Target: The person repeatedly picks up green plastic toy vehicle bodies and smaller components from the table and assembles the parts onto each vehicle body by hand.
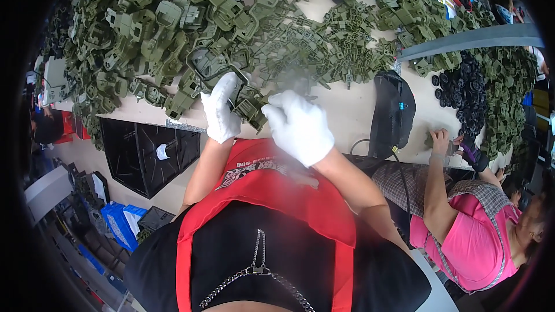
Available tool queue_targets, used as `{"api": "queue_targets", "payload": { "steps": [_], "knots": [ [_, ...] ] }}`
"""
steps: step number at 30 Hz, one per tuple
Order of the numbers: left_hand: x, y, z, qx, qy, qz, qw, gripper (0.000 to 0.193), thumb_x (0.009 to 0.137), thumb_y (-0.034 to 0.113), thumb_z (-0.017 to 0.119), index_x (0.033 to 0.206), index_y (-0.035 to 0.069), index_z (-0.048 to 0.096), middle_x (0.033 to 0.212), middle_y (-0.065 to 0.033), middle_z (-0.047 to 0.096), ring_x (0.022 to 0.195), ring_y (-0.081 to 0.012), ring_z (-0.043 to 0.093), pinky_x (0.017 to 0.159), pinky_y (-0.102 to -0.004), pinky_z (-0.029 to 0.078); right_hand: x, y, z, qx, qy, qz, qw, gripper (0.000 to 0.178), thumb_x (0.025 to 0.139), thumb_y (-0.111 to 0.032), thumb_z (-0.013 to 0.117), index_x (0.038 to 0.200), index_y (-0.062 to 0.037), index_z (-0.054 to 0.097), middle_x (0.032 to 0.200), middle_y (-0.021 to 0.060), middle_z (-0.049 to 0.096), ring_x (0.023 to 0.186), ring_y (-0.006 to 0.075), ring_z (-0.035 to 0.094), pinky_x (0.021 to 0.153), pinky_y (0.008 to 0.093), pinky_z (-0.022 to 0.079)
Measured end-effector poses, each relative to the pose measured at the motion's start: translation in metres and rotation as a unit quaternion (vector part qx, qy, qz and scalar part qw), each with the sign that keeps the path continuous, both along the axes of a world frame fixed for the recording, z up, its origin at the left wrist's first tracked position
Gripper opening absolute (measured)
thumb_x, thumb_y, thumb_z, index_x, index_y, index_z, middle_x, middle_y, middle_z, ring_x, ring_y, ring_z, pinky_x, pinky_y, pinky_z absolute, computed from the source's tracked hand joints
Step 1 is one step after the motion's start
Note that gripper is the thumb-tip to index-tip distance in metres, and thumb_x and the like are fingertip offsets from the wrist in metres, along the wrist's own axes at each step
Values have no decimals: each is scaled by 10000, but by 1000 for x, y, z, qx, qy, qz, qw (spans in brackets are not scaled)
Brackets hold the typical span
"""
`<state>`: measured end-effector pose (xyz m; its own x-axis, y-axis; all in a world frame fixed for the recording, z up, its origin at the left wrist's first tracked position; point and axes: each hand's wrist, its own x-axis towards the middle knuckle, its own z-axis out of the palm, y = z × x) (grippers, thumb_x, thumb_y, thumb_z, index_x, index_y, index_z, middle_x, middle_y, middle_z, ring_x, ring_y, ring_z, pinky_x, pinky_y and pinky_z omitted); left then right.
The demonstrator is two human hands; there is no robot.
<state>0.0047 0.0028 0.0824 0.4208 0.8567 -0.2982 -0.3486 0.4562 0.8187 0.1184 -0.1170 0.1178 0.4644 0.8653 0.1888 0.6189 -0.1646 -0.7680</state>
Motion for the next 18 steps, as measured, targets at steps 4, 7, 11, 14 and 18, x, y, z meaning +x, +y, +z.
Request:
{"api": "queue_targets", "payload": {
  "steps": [4, 7, 11, 14, 18],
  "knots": [
    [1, -8, -24, 82, 41, 40, 995, 213, 867, 60, 583, 1049, -47, 605, 944, -140, 673, 878, -230, 654, 809, -352, 536, -11, 9, -9, -23, -79, -1, 997, 95, 827, -118, 648, 889, -61, 603, 851, 124, 673, 653, 326, 650, 586, 419, 532],
    [0, -10, 0, -31, 1, 14, 999, 213, 856, 79, 633, 1055, 3, 623, 969, -77, 666, 892, -168, 611, 788, -321, 494, -1, 15, -28, -54, -68, 22, 996, 98, 829, -131, 649, 893, -70, 605, 871, 111, 671, 681, 322, 652, 591, 426, 532],
    [-26, -30, -44, 43, 37, 7, 998, 359, 838, 72, 639, 1184, -18, 599, 1042, -103, 673, 958, -190, 616, 827, -314, 491, -16, 14, -20, -36, -82, 29, 996, 127, 834, -125, 626, 944, -64, 608, 896, 93, 673, 677, 316, 643, 599, 408, 538],
    [-47, -36, -35, 330, 212, -41, 919, 356, 841, 83, 623, 1180, -26, 613, 1109, -124, 659, 1003, -211, 615, 867, -326, 488, -33, 5, -1, -97, -130, 67, 985, 171, 823, -107, 594, 988, -65, 603, 890, 90, 647, 640, 310, 631, 591, 404, 539],
    [-57, -35, -9, 353, 378, -117, 848, 390, 796, -6, 582, 1185, 0, 613, 1186, -217, 625, 1121, -308, 603, 954, -364, 474, -27, 17, -28, -11, -91, 87, 992, 108, 815, -88, 583, 917, -77, 618, 906, 88, 635, 673, 317, 640, 576, 390, 545]
  ]
}}
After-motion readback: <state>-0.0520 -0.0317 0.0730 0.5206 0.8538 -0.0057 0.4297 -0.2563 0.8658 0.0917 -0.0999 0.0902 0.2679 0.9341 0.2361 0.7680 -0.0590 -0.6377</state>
